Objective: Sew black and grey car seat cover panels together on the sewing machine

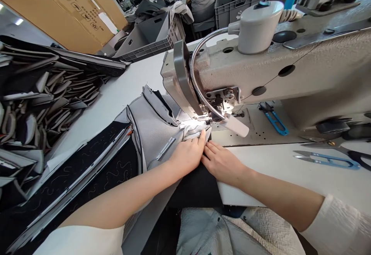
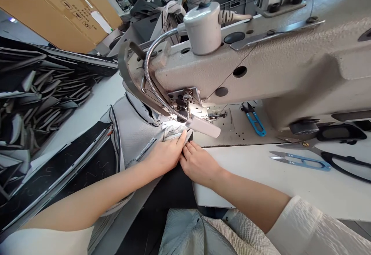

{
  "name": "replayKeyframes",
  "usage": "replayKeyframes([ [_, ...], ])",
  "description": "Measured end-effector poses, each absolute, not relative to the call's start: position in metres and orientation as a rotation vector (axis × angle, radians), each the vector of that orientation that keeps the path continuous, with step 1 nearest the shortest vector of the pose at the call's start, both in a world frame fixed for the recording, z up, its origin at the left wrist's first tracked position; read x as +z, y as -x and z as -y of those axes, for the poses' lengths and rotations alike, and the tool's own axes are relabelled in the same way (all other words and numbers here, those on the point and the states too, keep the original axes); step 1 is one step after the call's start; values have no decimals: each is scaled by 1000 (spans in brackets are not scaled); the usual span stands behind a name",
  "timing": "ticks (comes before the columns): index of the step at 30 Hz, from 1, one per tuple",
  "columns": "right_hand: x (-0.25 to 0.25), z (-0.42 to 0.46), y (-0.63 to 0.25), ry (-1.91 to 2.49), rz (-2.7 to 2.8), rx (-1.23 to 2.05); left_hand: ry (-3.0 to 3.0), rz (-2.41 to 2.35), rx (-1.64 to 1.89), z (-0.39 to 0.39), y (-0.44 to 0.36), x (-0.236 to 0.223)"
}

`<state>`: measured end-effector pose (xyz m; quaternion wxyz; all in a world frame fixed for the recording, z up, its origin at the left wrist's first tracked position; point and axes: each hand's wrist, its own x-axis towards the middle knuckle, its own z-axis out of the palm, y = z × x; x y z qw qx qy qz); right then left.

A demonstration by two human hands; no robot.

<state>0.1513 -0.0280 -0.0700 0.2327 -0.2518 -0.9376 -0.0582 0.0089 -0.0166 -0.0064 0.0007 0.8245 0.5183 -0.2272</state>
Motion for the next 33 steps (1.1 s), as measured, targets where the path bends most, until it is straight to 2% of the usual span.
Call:
replayKeyframes([
  [19, -66, 24, -146, 741, 2634, -40, -2362, -1528, -677, -14, -4, 7],
  [26, -60, 16, -147, 630, 2751, -84, -2661, -1479, -872, -9, 10, 4],
  [33, -70, 24, -150, 678, 2603, -223, -2698, -1516, -807, 3, 12, -10],
])
